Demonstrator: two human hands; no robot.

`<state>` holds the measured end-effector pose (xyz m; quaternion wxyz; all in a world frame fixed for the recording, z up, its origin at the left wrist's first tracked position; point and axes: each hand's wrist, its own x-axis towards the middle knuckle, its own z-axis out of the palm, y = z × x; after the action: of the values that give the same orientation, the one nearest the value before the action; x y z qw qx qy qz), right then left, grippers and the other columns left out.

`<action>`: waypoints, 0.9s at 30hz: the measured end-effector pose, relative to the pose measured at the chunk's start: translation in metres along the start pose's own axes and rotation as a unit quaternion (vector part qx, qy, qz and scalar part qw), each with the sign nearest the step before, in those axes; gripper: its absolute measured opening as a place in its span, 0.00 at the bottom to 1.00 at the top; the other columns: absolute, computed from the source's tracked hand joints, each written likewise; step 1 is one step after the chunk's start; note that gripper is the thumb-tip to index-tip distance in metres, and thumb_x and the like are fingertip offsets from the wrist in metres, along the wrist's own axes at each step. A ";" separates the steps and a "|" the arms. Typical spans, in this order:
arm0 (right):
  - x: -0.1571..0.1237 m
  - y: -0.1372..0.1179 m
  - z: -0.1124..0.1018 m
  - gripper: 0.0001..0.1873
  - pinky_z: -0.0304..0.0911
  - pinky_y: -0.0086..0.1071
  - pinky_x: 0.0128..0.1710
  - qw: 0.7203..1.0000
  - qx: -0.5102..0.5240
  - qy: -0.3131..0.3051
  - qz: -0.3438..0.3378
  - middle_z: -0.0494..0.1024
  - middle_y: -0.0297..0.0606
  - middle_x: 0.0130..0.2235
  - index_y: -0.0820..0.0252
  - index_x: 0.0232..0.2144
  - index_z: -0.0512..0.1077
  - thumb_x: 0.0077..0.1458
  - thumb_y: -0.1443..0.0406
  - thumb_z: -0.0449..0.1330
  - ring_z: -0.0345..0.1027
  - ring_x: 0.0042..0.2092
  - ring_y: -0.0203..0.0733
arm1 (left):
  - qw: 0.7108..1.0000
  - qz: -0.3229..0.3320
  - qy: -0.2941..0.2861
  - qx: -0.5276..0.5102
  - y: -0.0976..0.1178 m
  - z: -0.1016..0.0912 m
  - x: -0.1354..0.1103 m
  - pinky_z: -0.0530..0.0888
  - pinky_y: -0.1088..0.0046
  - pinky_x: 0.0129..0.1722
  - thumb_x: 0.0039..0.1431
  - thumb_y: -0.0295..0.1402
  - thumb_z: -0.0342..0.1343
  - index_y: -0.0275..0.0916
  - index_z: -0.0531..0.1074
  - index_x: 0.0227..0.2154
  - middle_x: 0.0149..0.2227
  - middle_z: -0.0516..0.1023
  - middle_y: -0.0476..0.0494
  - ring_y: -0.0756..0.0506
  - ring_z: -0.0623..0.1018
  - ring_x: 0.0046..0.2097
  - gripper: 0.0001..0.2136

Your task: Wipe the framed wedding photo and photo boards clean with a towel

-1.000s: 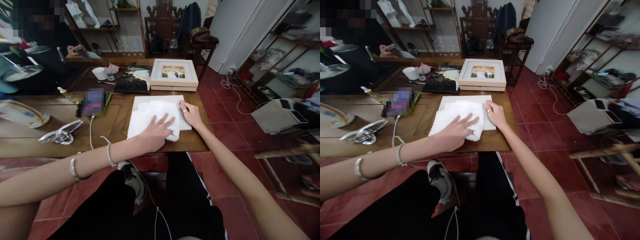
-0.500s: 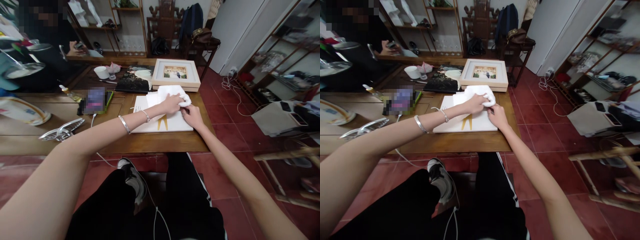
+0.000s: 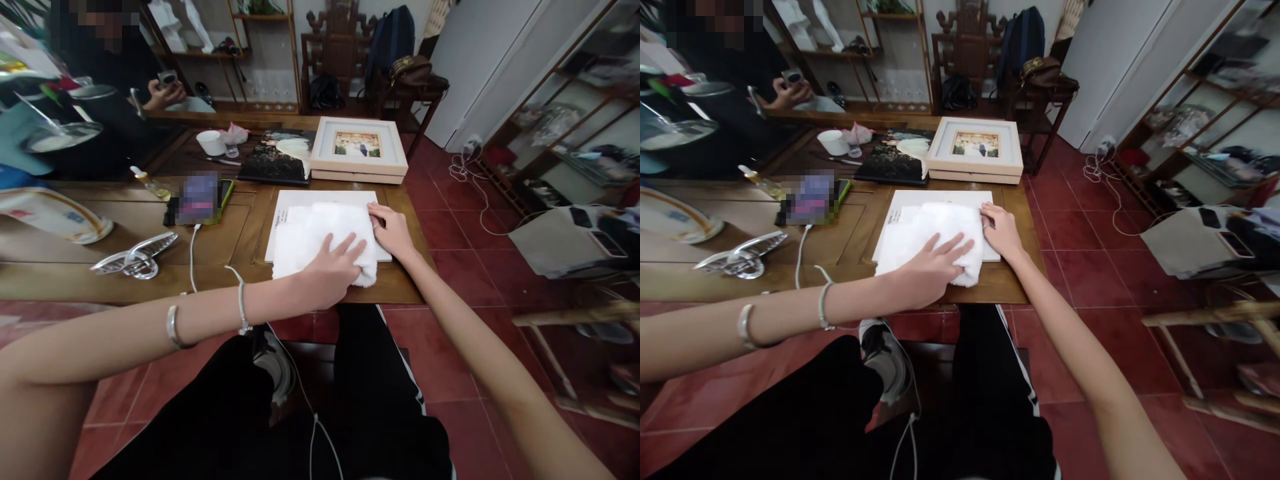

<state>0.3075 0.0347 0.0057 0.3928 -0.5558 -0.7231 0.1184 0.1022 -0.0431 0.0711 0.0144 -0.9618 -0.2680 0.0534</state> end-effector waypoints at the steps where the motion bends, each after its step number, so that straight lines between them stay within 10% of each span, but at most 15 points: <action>1: 0.000 0.000 0.000 0.19 0.59 0.45 0.62 1.000 -0.001 0.001 -0.001 0.78 0.39 0.51 0.58 0.42 0.79 0.52 0.72 0.53 0.68 0.58 0.47 | 1.000 0.001 -0.007 -0.003 -0.002 -0.002 0.003 0.57 0.43 0.61 0.57 0.21 0.46 0.35 0.74 0.49 0.68 0.53 0.34 0.32 0.52 0.68 0.20; 12: -0.001 0.003 0.000 0.18 0.59 0.46 0.61 1.000 -0.006 0.006 0.002 0.79 0.38 0.51 0.56 0.42 0.79 0.53 0.71 0.54 0.68 0.57 0.47 | 0.994 -0.107 0.031 -0.007 -0.090 0.011 0.081 0.52 0.45 0.64 0.57 0.20 0.46 0.34 0.69 0.55 0.69 0.51 0.36 0.37 0.51 0.69 0.23; 27: 0.000 0.002 -0.002 0.20 0.58 0.46 0.62 1.000 0.005 -0.010 -0.008 0.79 0.36 0.50 0.55 0.41 0.79 0.51 0.73 0.53 0.67 0.58 0.47 | 0.997 0.025 0.070 -0.011 -0.006 0.016 -0.012 0.53 0.46 0.64 0.56 0.22 0.48 0.37 0.78 0.42 0.68 0.54 0.38 0.36 0.51 0.69 0.16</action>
<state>0.3100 0.0354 0.0056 0.3898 -0.5468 -0.7305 0.1244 0.0873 -0.0445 0.0561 0.0215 -0.9697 -0.2426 -0.0170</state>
